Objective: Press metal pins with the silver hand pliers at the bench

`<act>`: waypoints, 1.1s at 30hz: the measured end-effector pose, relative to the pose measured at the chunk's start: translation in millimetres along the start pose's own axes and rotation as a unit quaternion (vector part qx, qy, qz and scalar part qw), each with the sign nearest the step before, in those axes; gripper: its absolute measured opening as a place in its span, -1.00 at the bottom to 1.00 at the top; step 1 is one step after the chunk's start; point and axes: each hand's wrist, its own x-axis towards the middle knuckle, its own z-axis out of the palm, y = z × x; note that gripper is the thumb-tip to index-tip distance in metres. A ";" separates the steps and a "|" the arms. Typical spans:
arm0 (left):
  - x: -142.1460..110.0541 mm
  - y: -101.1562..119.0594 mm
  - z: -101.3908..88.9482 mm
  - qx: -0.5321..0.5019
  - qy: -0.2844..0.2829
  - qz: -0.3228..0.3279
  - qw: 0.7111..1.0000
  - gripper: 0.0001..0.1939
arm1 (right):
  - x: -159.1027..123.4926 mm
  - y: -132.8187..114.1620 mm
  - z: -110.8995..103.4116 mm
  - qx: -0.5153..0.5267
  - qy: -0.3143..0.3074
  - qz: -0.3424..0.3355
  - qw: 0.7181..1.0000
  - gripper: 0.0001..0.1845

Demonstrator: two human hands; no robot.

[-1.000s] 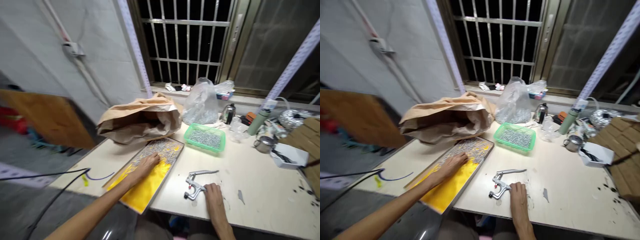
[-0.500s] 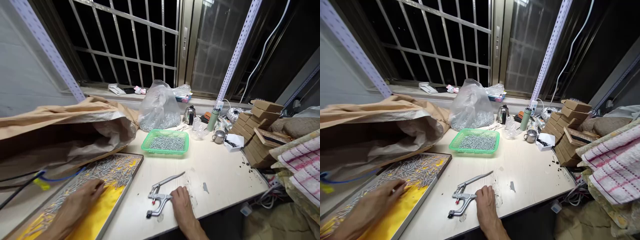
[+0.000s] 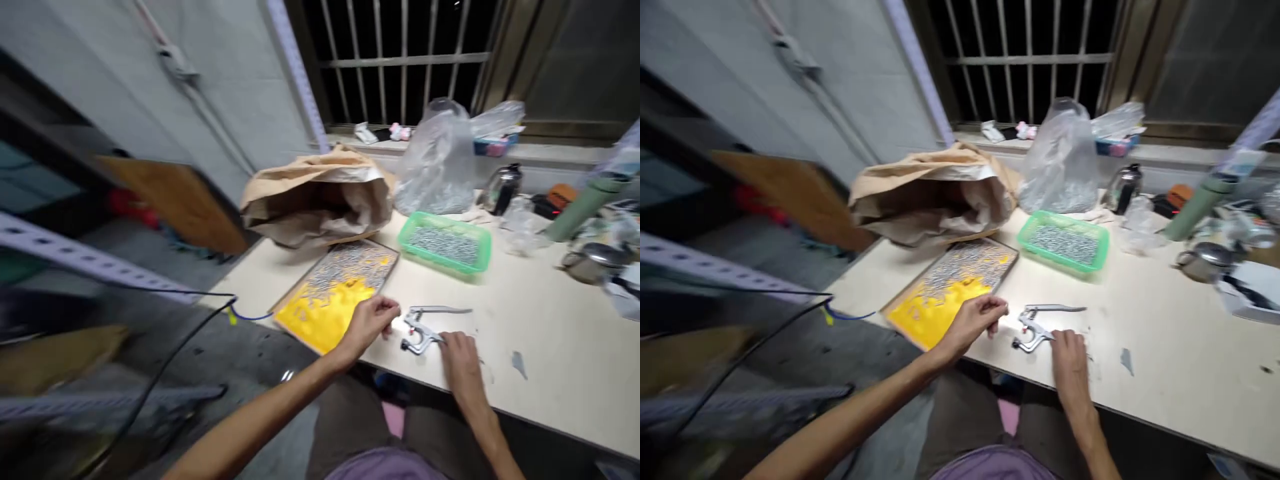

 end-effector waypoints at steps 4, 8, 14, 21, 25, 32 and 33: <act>-8.9 23.3 -13.1 -0.063 0.088 0.134 0.985 -0.71 | 6.9 -0.1 -7.6 0.015 0.004 -0.011 1.000 -0.66; -7.1 -4.9 -4.0 -0.025 -0.008 0.040 0.999 -0.77 | 8.9 -4.7 -17.5 0.018 -0.009 -0.020 1.000 -0.68; 13.6 -58.6 19.1 0.049 -0.045 -0.085 0.994 -0.87 | 6.2 -6.2 -13.2 -0.004 -0.018 0.003 1.000 -0.69; 15.6 -63.5 26.2 0.116 -0.091 -0.068 0.987 -0.83 | -6.7 4.0 3.9 0.006 -0.045 0.051 0.998 -0.70; 18.1 -62.4 26.0 0.155 -0.093 -0.077 0.980 -0.83 | -17.0 -7.3 15.7 0.024 -0.059 0.047 0.997 -0.65; 16.3 -65.0 24.5 0.216 -0.121 -0.033 0.968 -0.60 | -18.1 -38.6 10.8 -0.024 -0.029 0.047 0.998 -0.65; 16.6 -70.2 24.2 0.215 -0.092 -0.022 0.972 -0.56 | -14.5 -36.3 8.3 -0.051 -0.013 0.055 0.997 -0.67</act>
